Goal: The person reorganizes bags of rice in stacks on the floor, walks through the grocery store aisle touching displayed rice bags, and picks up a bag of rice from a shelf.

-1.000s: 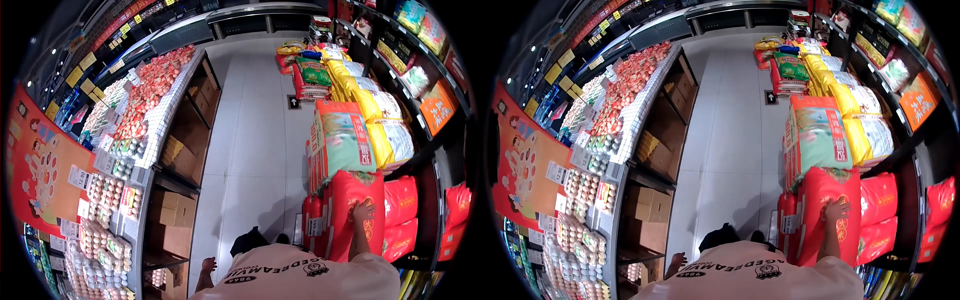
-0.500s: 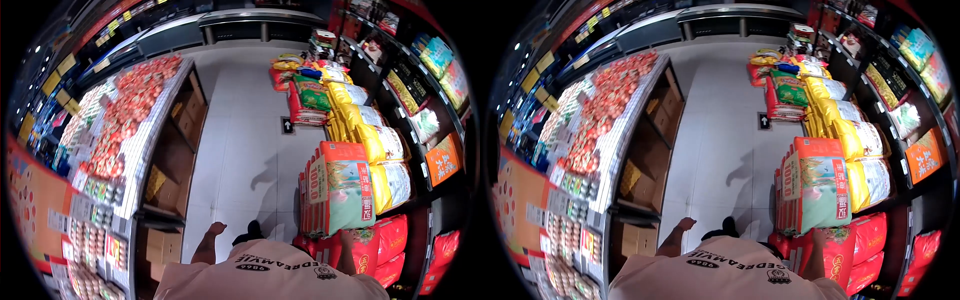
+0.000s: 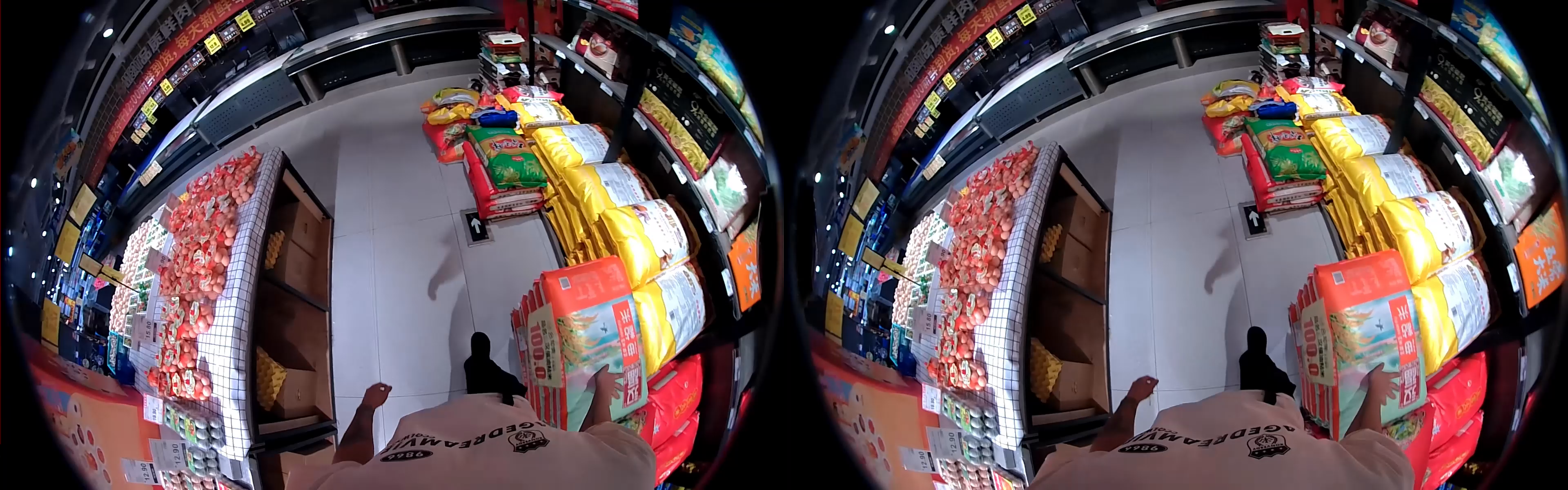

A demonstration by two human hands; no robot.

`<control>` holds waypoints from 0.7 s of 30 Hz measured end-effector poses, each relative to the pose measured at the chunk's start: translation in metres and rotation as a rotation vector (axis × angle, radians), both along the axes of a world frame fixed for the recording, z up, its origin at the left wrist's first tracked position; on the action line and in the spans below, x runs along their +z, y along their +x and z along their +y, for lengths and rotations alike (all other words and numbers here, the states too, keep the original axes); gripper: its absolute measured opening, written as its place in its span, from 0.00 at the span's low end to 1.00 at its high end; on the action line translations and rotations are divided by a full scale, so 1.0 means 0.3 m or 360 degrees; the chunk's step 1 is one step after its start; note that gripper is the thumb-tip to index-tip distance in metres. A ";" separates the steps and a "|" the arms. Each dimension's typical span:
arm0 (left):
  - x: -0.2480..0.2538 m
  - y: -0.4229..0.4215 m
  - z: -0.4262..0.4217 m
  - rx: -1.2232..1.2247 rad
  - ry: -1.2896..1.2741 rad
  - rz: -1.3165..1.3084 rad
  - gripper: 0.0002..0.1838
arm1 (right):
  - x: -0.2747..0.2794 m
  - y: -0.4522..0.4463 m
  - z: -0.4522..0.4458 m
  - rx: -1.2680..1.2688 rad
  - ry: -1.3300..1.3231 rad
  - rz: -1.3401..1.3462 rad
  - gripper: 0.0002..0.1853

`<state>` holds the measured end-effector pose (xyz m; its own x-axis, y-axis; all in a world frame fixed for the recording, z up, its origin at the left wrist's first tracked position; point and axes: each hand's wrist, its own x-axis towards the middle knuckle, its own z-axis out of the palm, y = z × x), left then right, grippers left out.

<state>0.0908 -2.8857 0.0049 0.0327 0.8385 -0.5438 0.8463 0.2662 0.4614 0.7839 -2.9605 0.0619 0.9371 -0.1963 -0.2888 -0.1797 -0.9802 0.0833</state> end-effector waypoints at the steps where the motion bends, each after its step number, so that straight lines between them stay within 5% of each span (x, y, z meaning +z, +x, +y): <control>1: -0.058 -0.038 -0.034 -0.0211 -0.0034 0.0154 0.22 | 0.038 -0.019 0.091 0.0041 -0.0023 -0.0044 0.44; 3: -0.180 -0.132 -0.110 -0.0977 -0.0088 0.0353 0.23 | 0.066 -0.021 0.323 0.0134 -0.0038 -0.0048 0.43; 5: -0.144 -0.115 -0.139 -0.0606 -0.0774 0.0172 0.15 | 0.082 0.001 0.538 0.0254 -0.0074 0.0019 0.43; 7: -0.097 -0.102 -0.123 0.0062 -0.1020 0.0040 0.15 | 0.105 0.011 0.786 0.0420 0.0008 0.0111 0.42; 10: -0.020 -0.026 0.044 0.0727 -0.0865 -0.0176 0.15 | 0.052 0.059 1.162 0.1083 0.0028 0.0440 0.40; 11: 0.038 0.025 0.123 0.0873 -0.0769 -0.0260 0.15 | -0.059 0.097 1.271 0.1459 0.0603 0.0377 0.34; 13: 0.118 0.115 0.291 0.1016 -0.0557 -0.0410 0.15 | -0.074 -0.028 1.532 0.1727 0.0816 0.0271 0.35; 17: 0.037 0.136 0.662 0.0509 -0.0002 -0.0399 0.18 | 0.094 -0.357 1.912 0.1931 0.1364 0.0460 0.40; 21: -0.039 0.065 0.972 0.0383 0.0085 -0.0345 0.19 | 0.216 -0.507 2.101 0.2179 0.1349 0.0464 0.41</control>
<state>0.1103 -2.5940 -0.0067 -0.0595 0.8635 -0.5008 0.6426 0.4170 0.6427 0.6316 -2.3302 0.1267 0.1665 0.9840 -0.0630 0.7358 -0.1665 -0.6565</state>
